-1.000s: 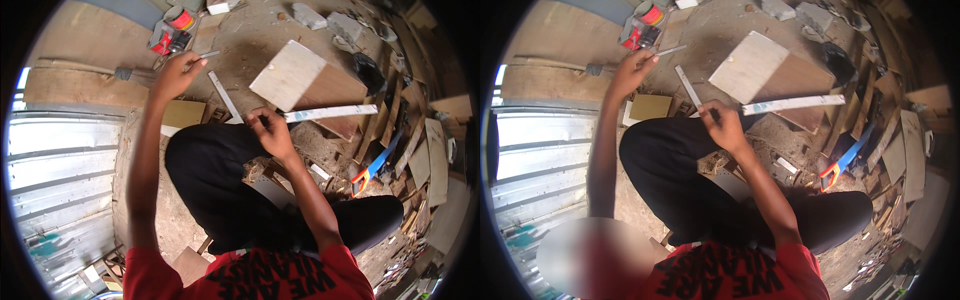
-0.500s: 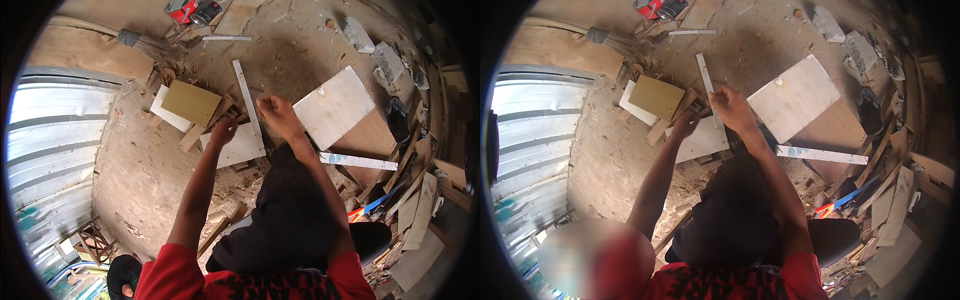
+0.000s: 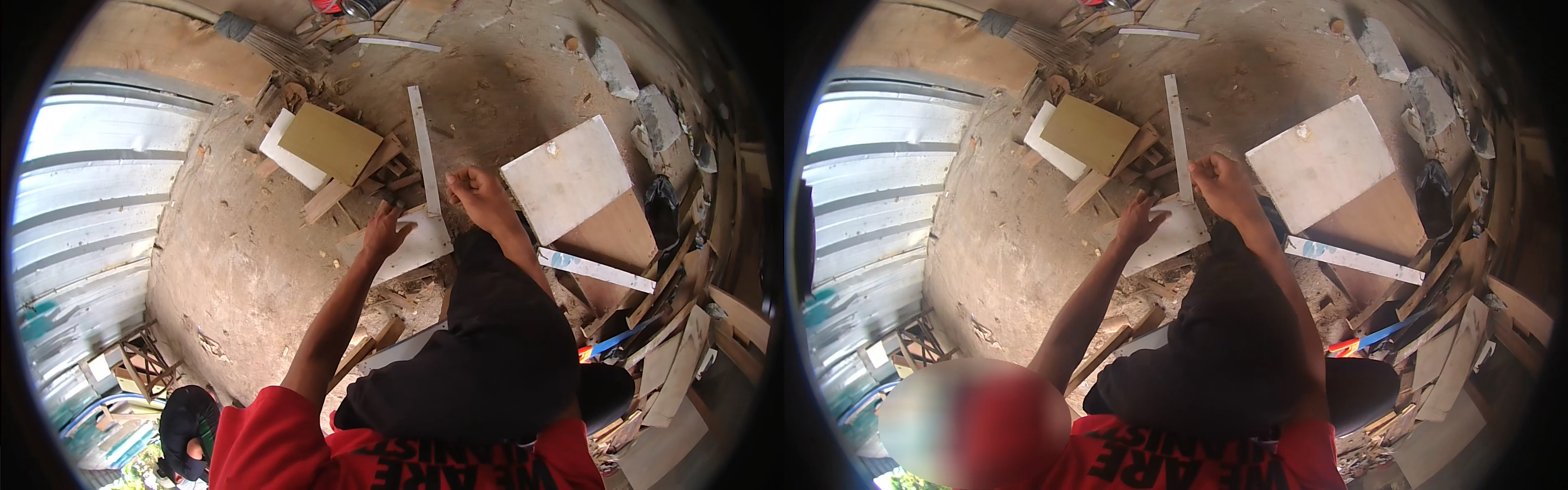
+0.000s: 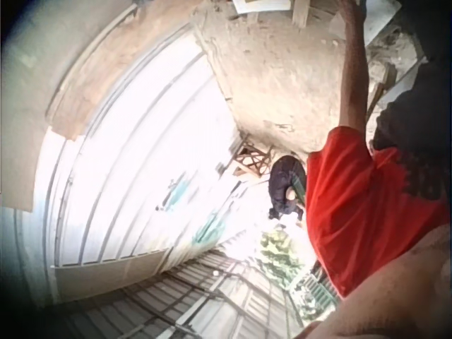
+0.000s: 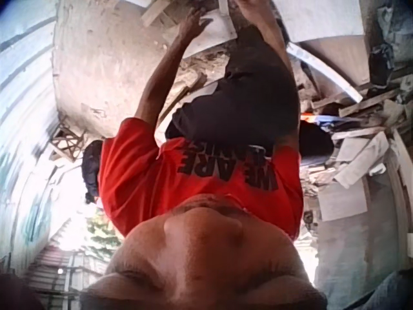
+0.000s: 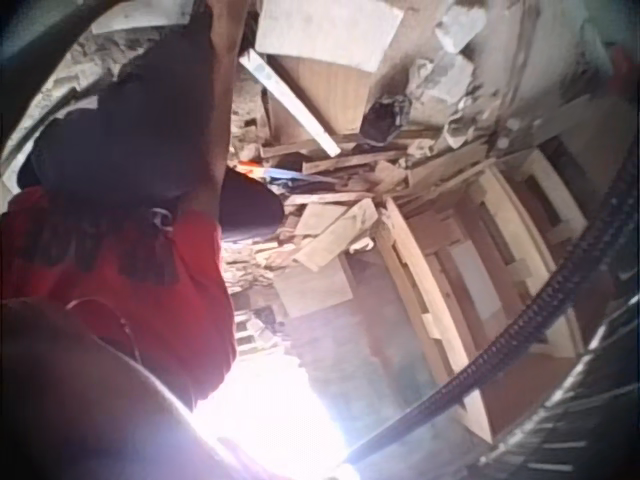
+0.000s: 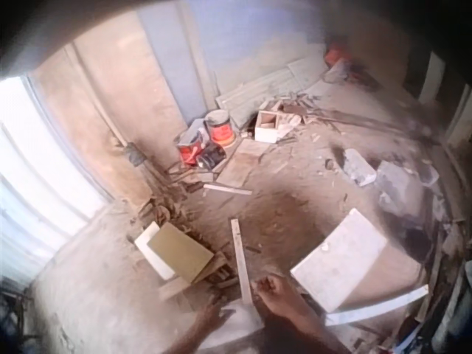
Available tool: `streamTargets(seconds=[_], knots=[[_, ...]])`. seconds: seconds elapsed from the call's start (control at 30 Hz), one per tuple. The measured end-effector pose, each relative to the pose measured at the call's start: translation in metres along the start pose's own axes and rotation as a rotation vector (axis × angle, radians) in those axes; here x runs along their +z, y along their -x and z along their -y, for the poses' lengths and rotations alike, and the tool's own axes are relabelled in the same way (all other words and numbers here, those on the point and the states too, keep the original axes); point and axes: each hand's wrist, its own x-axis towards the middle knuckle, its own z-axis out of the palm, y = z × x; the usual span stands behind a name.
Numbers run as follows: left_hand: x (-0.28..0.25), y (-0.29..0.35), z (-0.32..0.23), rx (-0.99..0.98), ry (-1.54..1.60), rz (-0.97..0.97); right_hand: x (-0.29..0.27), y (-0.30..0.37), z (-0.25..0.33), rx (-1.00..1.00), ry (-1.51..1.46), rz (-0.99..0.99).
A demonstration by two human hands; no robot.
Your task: The person sits on the floor and uses a hand saw to cut a piece of wood. They then use a hammer to break the cut piece into smaller fragments.
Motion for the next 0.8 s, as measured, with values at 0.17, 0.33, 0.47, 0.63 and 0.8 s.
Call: streamTargets(seconds=[0.17,0.33,0.47,0.63,0.8], knots=[[-0.022,0.013,-0.011,-0.269,0.18,0.32,-0.008,0.009,-0.008,0.007,0.072,0.104],[0.031,0.041,0.048,-0.146,0.132,-0.348,-0.002,0.008,-0.006,0.0,0.119,0.159],[0.052,0.027,0.067,-0.383,-0.027,-0.421,-0.003,0.024,-0.005,-0.022,0.129,0.155],[0.047,0.014,0.086,-0.562,0.314,-0.184,-0.016,0.041,0.014,-0.073,0.015,0.15],[0.028,0.026,0.072,-0.609,0.299,-0.032,-0.023,0.062,0.029,-0.038,-0.09,0.111]])
